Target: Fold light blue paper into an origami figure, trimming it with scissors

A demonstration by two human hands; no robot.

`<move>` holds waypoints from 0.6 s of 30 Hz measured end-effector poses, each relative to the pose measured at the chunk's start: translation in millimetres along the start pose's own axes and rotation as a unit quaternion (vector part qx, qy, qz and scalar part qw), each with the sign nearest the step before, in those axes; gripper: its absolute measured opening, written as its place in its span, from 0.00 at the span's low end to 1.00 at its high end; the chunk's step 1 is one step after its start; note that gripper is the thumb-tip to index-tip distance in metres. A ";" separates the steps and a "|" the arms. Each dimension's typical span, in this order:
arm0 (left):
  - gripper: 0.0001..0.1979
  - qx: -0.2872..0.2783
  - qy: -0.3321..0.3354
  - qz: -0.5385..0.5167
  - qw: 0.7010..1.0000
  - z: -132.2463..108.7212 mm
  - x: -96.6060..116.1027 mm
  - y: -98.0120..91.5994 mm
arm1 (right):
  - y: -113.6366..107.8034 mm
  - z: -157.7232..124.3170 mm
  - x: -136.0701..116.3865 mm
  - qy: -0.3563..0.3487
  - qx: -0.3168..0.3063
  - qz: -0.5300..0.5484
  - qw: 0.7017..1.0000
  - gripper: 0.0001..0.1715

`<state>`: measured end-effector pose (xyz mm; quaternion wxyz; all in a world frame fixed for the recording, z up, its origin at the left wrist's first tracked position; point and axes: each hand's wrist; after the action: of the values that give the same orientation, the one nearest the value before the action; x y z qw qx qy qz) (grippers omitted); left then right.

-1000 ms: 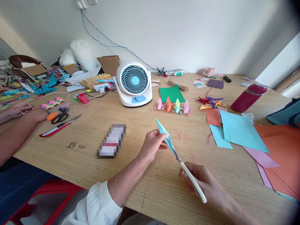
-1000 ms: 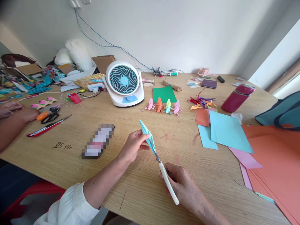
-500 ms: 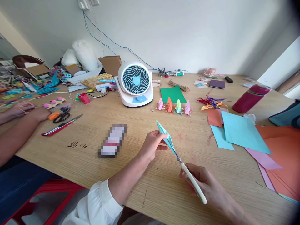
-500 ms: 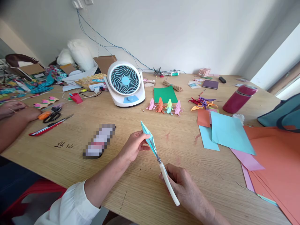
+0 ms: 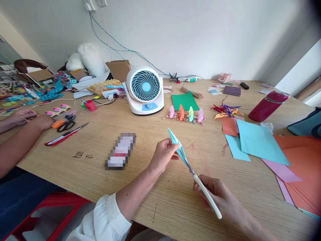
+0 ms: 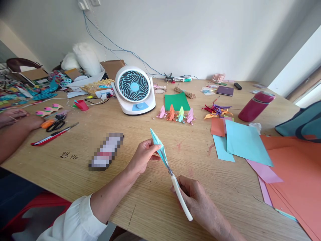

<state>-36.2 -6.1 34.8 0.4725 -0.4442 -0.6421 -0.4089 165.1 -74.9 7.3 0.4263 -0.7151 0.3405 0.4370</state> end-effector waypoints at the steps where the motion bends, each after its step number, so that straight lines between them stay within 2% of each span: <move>1: 0.09 0.000 0.000 -0.001 1.000 0.0 0.1 0.0 | 0.0 -0.2 -0.2 -0.002 0.001 -0.002 1.000 0.22; 10: 0.10 -0.015 -0.058 -0.030 0.998 0.4 2.5 -2.1 | -0.4 -1.8 -1.4 0.003 0.001 -0.010 1.000 0.23; 18: 0.09 0.006 0.023 0.024 0.999 1.0 -1.2 -1.5 | 0.6 -0.3 -2.9 0.016 0.010 -0.002 1.000 0.26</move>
<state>-37.7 -5.8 33.2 0.4995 -0.4466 -0.6230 -0.4036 163.6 -75.1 9.8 0.4287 -0.7184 0.3504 0.4211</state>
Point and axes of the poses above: each hand's wrist, its own z-axis towards the middle knuckle, its own y-axis out of the palm, x = y × z, and after that the axes turned 11 degrees about x, right-handed
